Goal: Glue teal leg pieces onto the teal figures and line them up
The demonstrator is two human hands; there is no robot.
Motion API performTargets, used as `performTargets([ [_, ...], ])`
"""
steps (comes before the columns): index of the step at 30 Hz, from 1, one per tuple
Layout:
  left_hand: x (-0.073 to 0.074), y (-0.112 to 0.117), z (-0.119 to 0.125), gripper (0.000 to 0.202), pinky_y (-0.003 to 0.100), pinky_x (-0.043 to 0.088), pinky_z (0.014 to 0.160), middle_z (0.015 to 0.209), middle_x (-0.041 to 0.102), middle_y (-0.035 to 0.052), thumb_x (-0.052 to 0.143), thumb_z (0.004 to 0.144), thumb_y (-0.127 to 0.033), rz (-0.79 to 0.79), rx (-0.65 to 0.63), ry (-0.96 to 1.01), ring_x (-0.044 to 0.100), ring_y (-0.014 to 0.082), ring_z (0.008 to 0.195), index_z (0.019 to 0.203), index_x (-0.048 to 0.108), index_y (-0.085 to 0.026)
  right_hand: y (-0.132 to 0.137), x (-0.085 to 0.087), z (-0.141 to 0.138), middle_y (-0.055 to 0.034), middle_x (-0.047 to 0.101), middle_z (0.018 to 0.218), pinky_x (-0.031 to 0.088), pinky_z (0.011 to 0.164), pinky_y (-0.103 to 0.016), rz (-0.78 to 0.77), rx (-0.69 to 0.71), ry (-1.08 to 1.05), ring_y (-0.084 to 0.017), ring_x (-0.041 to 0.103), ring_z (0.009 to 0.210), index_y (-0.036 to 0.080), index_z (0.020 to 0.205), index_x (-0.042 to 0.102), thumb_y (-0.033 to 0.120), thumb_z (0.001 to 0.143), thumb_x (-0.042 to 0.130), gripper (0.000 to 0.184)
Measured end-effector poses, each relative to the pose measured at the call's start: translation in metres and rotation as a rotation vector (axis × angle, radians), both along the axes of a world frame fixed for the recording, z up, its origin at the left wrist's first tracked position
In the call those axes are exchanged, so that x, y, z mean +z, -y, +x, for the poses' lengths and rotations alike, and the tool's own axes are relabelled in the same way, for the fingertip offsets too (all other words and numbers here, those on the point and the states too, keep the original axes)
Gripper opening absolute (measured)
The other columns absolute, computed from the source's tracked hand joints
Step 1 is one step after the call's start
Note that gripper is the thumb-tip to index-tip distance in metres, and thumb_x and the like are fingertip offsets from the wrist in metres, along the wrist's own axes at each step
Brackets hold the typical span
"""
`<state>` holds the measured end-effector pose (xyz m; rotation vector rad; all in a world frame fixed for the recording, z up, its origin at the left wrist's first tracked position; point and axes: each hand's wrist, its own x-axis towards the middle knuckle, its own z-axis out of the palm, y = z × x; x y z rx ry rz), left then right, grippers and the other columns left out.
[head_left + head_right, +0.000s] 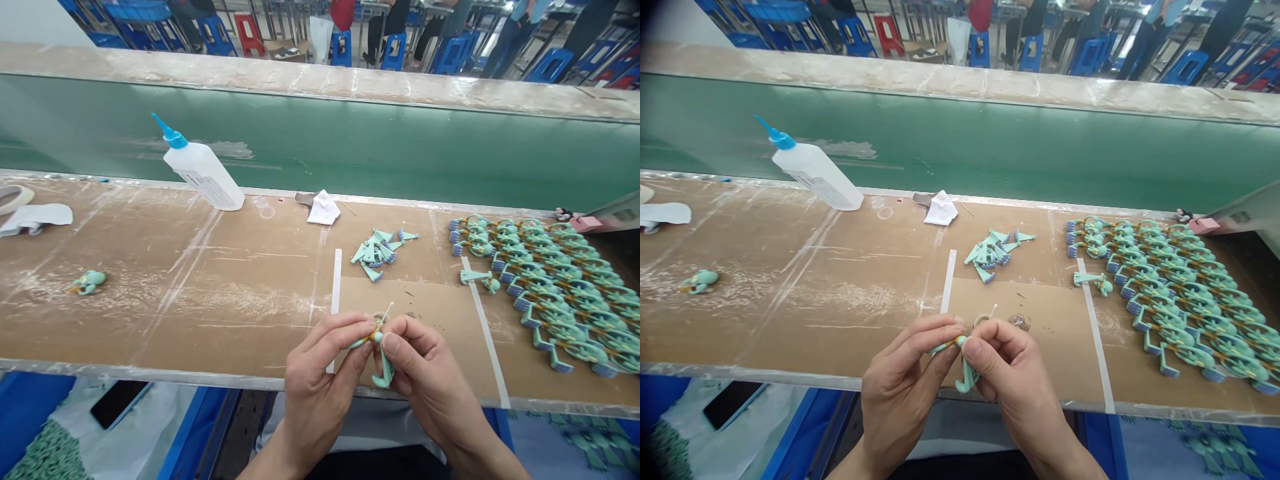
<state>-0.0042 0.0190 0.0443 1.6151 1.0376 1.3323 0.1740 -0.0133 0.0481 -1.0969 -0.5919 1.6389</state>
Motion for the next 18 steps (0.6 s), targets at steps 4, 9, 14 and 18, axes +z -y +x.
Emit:
performTargets([
  [4, 0.007, 0.005, -0.001, 0.038, 0.037, 0.073, 0.100, 0.124, 0.093, 0.0038, 0.085, 0.108, -0.009, 0.095, 0.001, -0.075, 0.089, 0.0254, 0.111, 0.132, 0.093, -0.037, 0.002, 0.006, -0.004, 0.0059, 0.053, 0.067, 0.025, 0.054, -0.023, -0.007, 0.020, -0.117, -0.008, 0.026, 0.057, 0.021, 0.085, 0.068, 0.061, 0.098, 0.102, 0.054],
  [9, 0.016, 0.005, -0.005, 0.042, 0.039, 0.071, 0.097, 0.127, 0.093, 0.0039, 0.082, 0.108, -0.004, 0.156, -0.047, -0.161, 0.087, 0.0249, 0.112, 0.136, 0.090, -0.035, 0.004, 0.010, -0.004, 0.0065, 0.053, 0.064, 0.025, 0.055, -0.024, 0.018, 0.043, -0.158, -0.008, 0.025, 0.057, 0.022, 0.085, 0.065, 0.060, 0.101, 0.099, 0.053],
  [14, 0.017, 0.002, -0.007, 0.044, 0.041, 0.071, 0.095, 0.124, 0.094, 0.0046, 0.079, 0.108, -0.003, 0.195, -0.073, -0.193, 0.087, 0.0266, 0.109, 0.137, 0.090, -0.034, 0.005, 0.005, -0.004, 0.0068, 0.051, 0.063, 0.026, 0.056, -0.024, 0.002, 0.048, -0.172, -0.009, 0.026, 0.058, 0.022, 0.084, 0.064, 0.059, 0.101, 0.100, 0.054],
  [18, 0.017, 0.002, -0.007, 0.044, 0.042, 0.071, 0.093, 0.124, 0.094, 0.0062, 0.079, 0.109, -0.003, 0.203, -0.072, -0.208, 0.087, 0.0278, 0.108, 0.138, 0.089, -0.034, 0.006, 0.004, -0.005, 0.0086, 0.046, 0.059, 0.028, 0.057, -0.024, -0.004, 0.063, -0.194, -0.009, 0.026, 0.056, 0.022, 0.084, 0.065, 0.061, 0.100, 0.099, 0.054],
])
